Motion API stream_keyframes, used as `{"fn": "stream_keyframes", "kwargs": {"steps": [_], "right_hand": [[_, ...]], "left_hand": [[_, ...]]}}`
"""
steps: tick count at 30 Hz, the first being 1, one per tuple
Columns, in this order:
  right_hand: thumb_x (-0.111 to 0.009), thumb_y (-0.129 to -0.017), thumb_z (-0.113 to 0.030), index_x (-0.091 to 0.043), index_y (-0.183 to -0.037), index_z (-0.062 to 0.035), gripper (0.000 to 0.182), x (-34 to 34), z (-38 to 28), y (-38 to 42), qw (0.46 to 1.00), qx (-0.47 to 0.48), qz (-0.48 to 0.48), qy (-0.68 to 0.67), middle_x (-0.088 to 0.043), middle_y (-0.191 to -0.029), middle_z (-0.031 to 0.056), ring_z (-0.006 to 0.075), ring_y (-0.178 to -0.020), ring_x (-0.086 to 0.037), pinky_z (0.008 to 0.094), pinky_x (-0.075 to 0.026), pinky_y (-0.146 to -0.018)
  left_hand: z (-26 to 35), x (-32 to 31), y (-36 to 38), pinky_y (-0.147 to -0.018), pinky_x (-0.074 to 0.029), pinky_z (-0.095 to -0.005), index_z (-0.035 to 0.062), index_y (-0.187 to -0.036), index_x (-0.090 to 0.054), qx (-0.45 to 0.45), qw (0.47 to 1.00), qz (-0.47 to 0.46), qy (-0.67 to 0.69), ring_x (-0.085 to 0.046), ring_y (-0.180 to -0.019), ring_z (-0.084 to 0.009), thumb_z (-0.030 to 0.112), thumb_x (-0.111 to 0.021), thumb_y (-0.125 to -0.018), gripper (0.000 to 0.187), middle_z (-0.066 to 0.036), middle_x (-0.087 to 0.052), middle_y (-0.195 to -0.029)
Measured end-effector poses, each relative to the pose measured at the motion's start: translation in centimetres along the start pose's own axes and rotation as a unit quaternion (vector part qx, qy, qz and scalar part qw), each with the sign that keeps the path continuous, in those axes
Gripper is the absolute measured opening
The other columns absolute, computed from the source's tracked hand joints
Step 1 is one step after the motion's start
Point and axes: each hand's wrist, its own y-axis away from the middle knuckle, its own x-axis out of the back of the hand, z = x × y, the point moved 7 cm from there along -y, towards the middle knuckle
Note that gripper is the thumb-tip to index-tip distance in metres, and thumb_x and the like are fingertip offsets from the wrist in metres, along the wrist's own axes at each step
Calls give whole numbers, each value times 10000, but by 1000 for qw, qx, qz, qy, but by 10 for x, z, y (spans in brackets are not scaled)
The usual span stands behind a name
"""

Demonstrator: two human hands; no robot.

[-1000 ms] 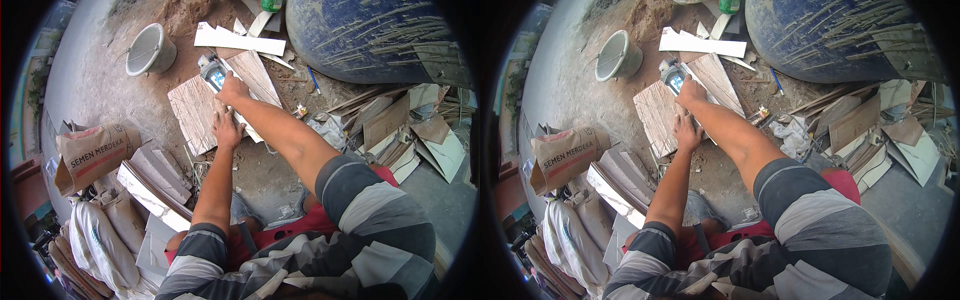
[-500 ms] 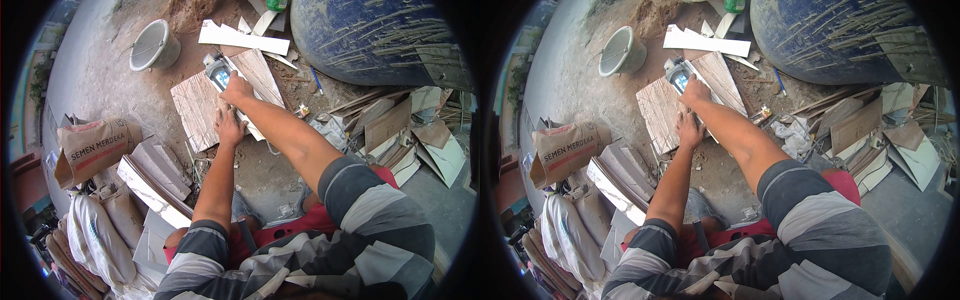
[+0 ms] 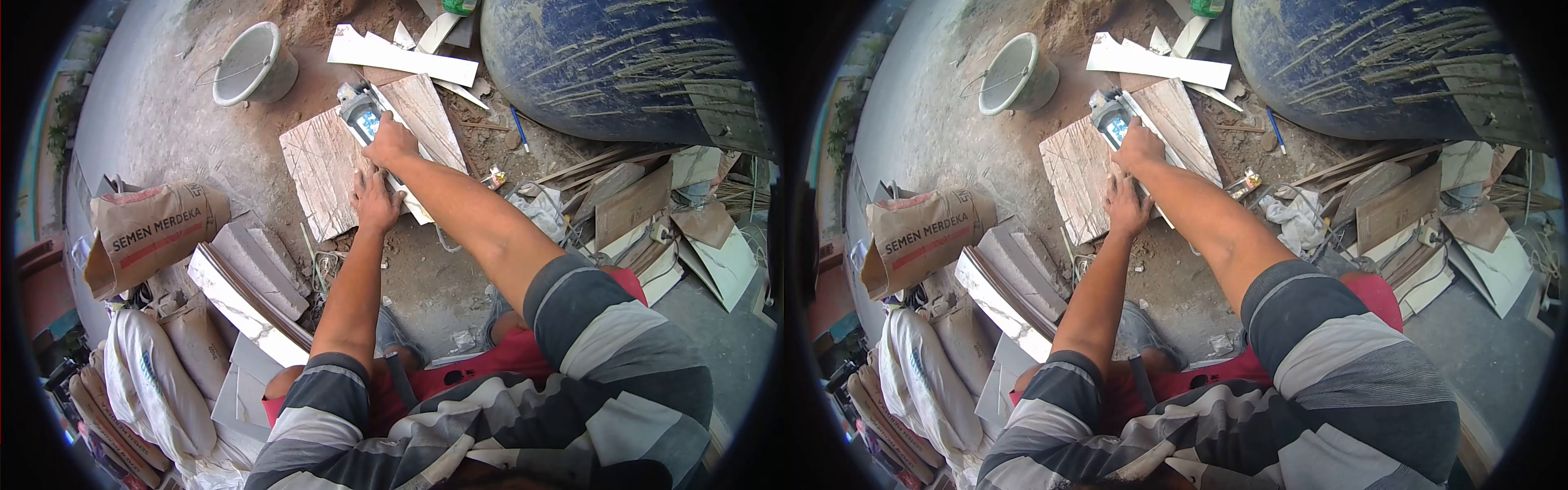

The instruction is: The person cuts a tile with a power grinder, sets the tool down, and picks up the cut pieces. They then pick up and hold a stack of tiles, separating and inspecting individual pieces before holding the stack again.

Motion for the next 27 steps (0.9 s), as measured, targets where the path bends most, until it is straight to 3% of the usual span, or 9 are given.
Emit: {"fn": "stream_keyframes", "kwargs": {"steps": [18, 21, 23, 27], "right_hand": [[-823, -749, -293, -366, -1388, 27, 848, -2, 8, 10, 1000, -4, -2, 10, -655, -1228, 214, 331, -1134, -665, 410, -555, -945], [-822, -742, -354, -408, -1338, 15, 814, -2, 9, 11, 1000, 1, 5, 1, -663, -1197, 234, 360, -1117, -665, 436, -546, -946], [-810, -754, -276, -365, -1394, 38, 840, 2, 7, 15, 1000, -8, -14, 7, -652, -1235, 214, 329, -1136, -664, 409, -557, -944], [-806, -752, -270, -350, -1412, 48, 863, 2, 9, 15, 1000, -5, -10, 7, -650, -1238, 217, 328, -1139, -664, 407, -558, -942]], "left_hand": [[1, 1, 1, -1131, -179, -659, 115, -1457, -373, 4, 1000, -5, 5, -147, -1501, -420, 350, -695, -878, 703, -87, -227, -1643], [0, 0, 1, -1132, -179, -655, 114, -1454, -374, -7, 1000, 11, 5, -146, -1501, -421, 348, -696, -876, 702, -88, -236, -1639], [0, 1, 1, -1133, -176, -655, 111, -1448, -378, 1, 1000, 5, 10, -146, -1502, -422, 348, -697, -873, 699, -89, -238, -1639], [0, 1, 0, -1136, -170, -653, 105, -1446, -378, 1, 1000, 4, 11, -149, -1502, -423, 347, -699, -871, 702, -97, -244, -1635]]}}
